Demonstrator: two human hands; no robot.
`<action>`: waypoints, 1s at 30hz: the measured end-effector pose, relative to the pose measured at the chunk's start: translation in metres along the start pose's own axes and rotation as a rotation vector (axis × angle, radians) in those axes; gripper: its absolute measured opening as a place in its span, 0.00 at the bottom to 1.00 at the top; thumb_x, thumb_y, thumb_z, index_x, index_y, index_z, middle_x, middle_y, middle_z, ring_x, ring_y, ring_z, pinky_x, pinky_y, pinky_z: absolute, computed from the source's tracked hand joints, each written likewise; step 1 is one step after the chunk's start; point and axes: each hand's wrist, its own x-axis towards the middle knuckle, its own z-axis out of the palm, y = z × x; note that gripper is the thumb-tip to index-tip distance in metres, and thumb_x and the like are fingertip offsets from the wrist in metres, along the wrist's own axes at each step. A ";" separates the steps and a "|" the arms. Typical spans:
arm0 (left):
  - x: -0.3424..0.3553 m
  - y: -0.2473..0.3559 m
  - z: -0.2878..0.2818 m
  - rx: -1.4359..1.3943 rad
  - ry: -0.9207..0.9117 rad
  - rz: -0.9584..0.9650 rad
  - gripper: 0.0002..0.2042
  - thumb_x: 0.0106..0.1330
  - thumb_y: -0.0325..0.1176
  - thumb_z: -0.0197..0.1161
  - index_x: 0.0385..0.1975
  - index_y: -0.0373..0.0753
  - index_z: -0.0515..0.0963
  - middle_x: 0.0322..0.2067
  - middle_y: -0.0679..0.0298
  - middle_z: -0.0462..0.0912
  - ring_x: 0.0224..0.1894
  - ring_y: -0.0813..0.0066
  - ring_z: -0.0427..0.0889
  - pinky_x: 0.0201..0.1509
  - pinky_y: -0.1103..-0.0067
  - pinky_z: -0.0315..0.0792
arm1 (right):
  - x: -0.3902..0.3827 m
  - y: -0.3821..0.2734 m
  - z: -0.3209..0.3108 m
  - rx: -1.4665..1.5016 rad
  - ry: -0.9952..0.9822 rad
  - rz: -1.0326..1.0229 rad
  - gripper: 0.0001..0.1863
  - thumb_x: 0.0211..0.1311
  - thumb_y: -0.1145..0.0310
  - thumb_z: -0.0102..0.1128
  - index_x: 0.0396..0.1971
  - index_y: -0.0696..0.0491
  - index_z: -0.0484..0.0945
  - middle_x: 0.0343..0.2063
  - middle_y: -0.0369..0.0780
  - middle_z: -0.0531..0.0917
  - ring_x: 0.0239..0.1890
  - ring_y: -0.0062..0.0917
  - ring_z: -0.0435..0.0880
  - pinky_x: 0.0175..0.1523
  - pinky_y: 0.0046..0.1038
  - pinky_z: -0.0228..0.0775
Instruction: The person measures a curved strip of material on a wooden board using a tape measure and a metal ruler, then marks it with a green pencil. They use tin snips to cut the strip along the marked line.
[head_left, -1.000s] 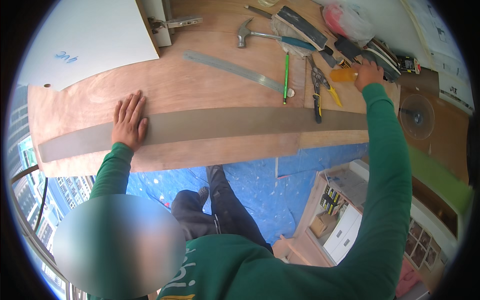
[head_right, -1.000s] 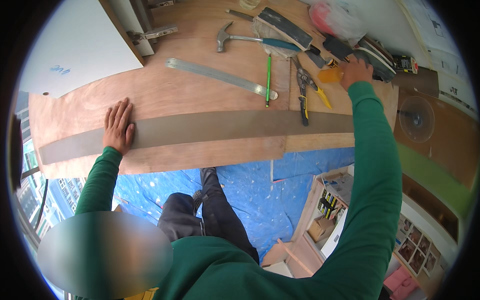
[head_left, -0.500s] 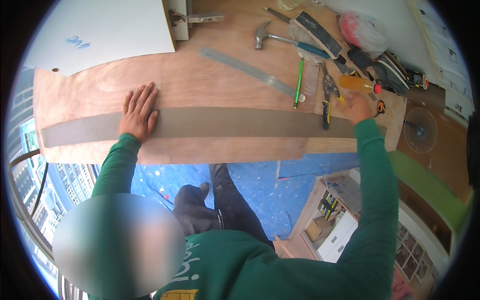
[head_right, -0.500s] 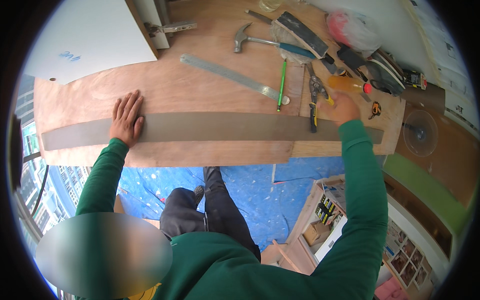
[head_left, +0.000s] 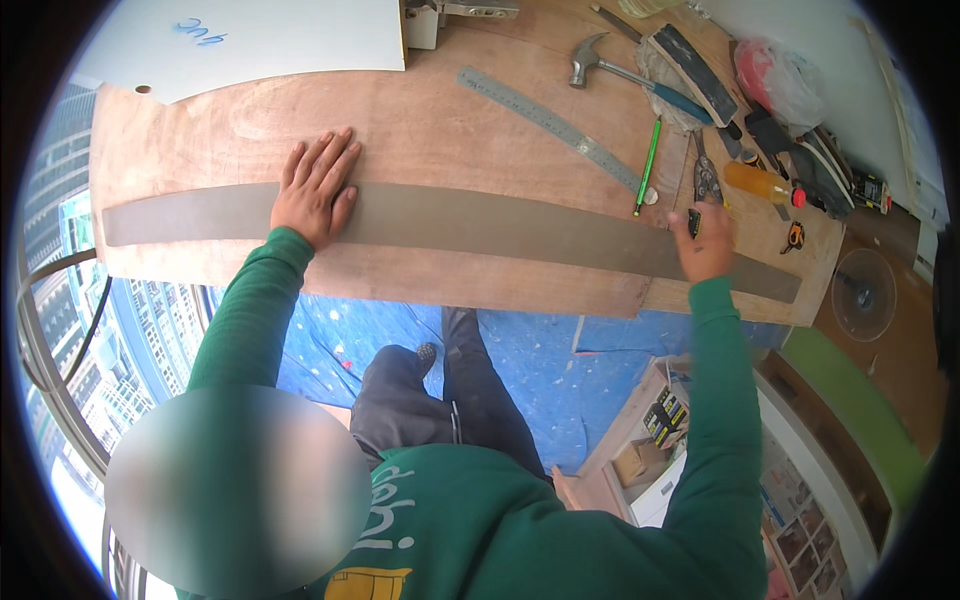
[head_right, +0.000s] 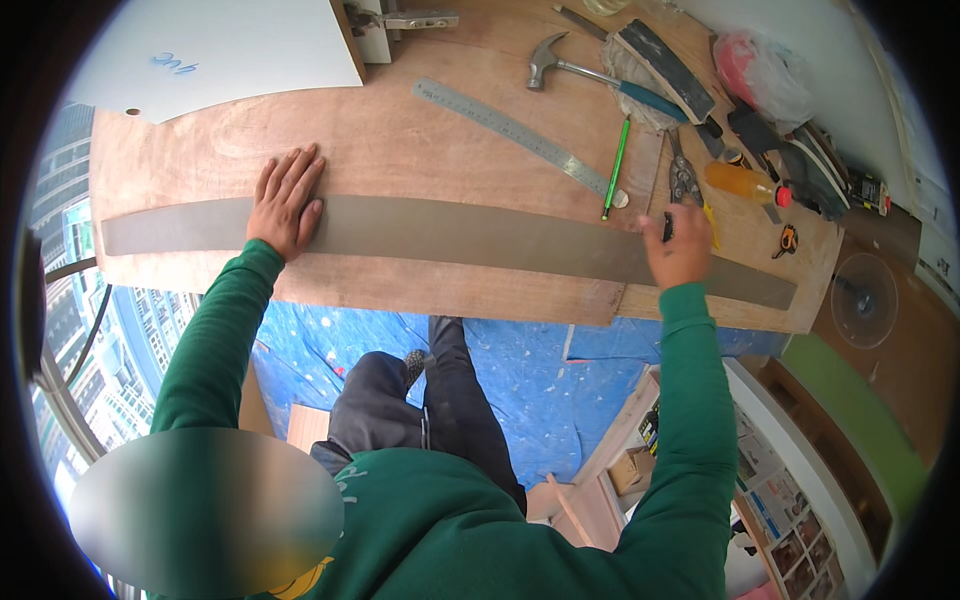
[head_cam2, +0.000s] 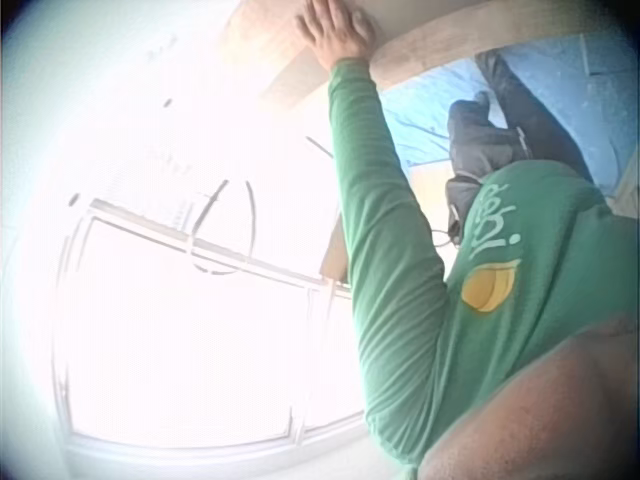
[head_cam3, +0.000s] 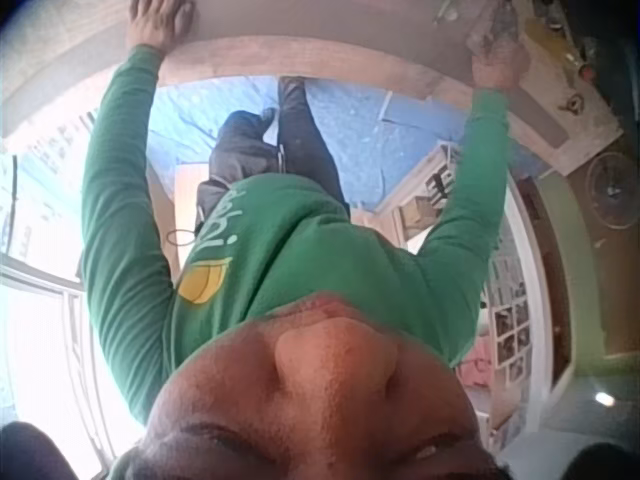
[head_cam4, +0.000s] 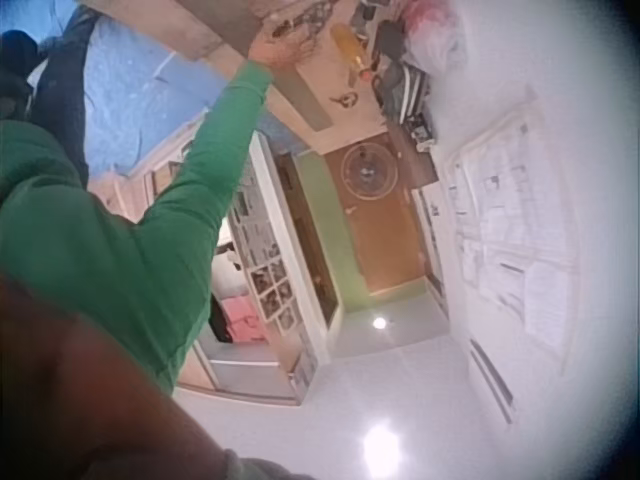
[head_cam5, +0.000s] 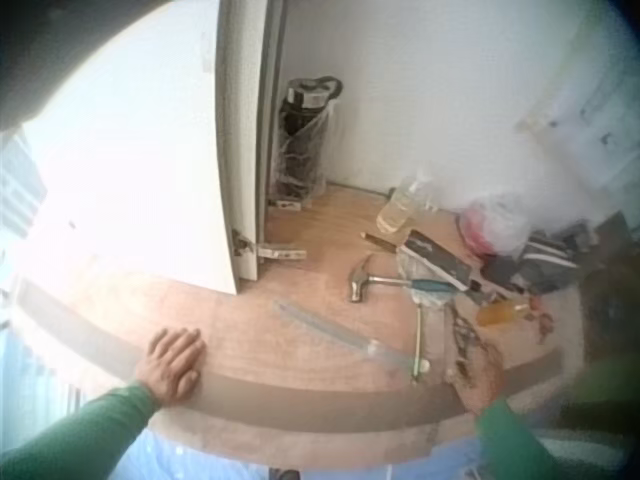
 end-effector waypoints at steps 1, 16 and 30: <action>0.000 0.000 0.000 0.004 0.004 -0.006 0.29 0.74 0.41 0.48 0.75 0.46 0.60 0.77 0.64 0.57 0.79 0.64 0.53 0.83 0.62 0.39 | 0.000 -0.017 0.000 0.073 -0.061 -0.031 0.20 0.58 0.54 0.74 0.38 0.56 0.81 0.39 0.47 0.82 0.46 0.44 0.80 0.52 0.43 0.71; -0.002 -0.004 0.007 0.005 0.021 -0.037 0.27 0.76 0.45 0.49 0.74 0.52 0.61 0.76 0.70 0.58 0.78 0.70 0.54 0.83 0.64 0.41 | 0.006 0.019 0.023 -0.115 0.198 0.084 0.47 0.50 0.45 0.79 0.67 0.53 0.70 0.63 0.57 0.71 0.66 0.52 0.69 0.69 0.48 0.62; -0.004 -0.006 0.008 -0.042 0.051 -0.006 0.27 0.76 0.45 0.49 0.74 0.50 0.62 0.76 0.66 0.58 0.78 0.65 0.55 0.82 0.62 0.42 | 0.017 0.071 0.009 -0.285 -0.173 0.355 0.62 0.38 0.44 0.82 0.74 0.51 0.59 0.65 0.57 0.69 0.65 0.55 0.70 0.69 0.48 0.63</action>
